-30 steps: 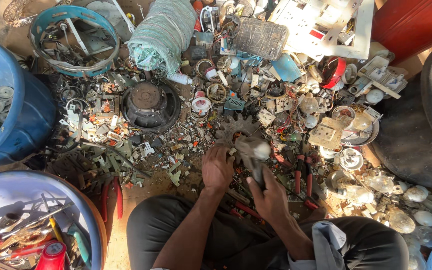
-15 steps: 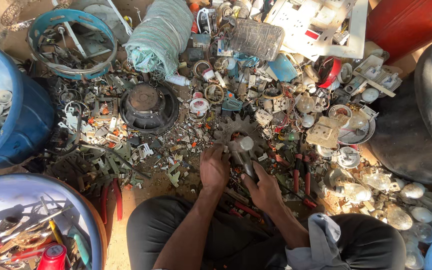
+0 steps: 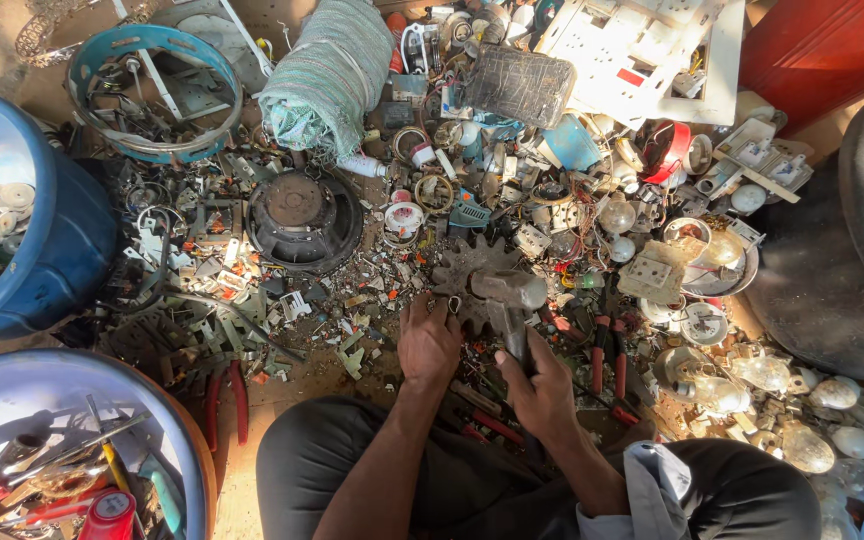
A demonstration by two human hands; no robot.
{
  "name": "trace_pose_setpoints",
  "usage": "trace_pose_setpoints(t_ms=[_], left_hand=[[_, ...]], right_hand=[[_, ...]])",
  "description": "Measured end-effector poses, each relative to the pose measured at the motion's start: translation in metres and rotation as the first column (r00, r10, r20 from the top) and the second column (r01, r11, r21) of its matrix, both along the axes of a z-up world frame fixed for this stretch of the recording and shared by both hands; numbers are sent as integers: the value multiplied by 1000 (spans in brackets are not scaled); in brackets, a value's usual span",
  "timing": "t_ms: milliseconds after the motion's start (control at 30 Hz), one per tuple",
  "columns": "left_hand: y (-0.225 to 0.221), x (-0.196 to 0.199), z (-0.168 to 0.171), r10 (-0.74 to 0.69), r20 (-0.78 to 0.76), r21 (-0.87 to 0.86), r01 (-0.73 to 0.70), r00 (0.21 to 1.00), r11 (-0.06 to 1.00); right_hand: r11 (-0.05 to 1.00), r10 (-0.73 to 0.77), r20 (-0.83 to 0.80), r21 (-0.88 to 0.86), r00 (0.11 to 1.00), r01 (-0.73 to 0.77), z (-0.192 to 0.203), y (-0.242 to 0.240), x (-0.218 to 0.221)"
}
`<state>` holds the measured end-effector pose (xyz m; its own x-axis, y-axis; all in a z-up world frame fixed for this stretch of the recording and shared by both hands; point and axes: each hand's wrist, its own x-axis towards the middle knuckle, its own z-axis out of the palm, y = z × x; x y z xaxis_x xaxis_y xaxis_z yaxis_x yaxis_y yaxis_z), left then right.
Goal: The person sits on the ground amidst a large pile of electronic waste and uses a hammer to break apart various small electronic components. They repeatedly pick up items such as plastic casings and metal parts, strike them against a gear-like anvil, and discard the fragments.
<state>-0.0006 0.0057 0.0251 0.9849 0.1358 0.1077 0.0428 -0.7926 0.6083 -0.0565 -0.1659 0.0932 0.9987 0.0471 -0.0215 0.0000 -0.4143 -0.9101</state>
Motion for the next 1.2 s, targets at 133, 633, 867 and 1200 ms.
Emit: trace_pose_setpoints(t_ms=[133, 633, 867, 1200], left_hand=[[-3, -3, -8, 20, -58, -31, -22, 998, 999], [-1, 4, -15, 150, -115, -145, -166, 982, 975], [2, -1, 16, 75, -239, -302, -147, 968, 942], [3, 3, 3, 103, -211, -125, -131, 972, 984]], right_hand=[[973, 104, 200, -223, 974, -58, -1, 0, 5], [896, 234, 195, -424, 952, -133, -17, -4, 10], [1000, 1, -120, -28, 993, -5, -16, -7, -4], [860, -162, -771, 197, 616, 471, -21, -7, -58]])
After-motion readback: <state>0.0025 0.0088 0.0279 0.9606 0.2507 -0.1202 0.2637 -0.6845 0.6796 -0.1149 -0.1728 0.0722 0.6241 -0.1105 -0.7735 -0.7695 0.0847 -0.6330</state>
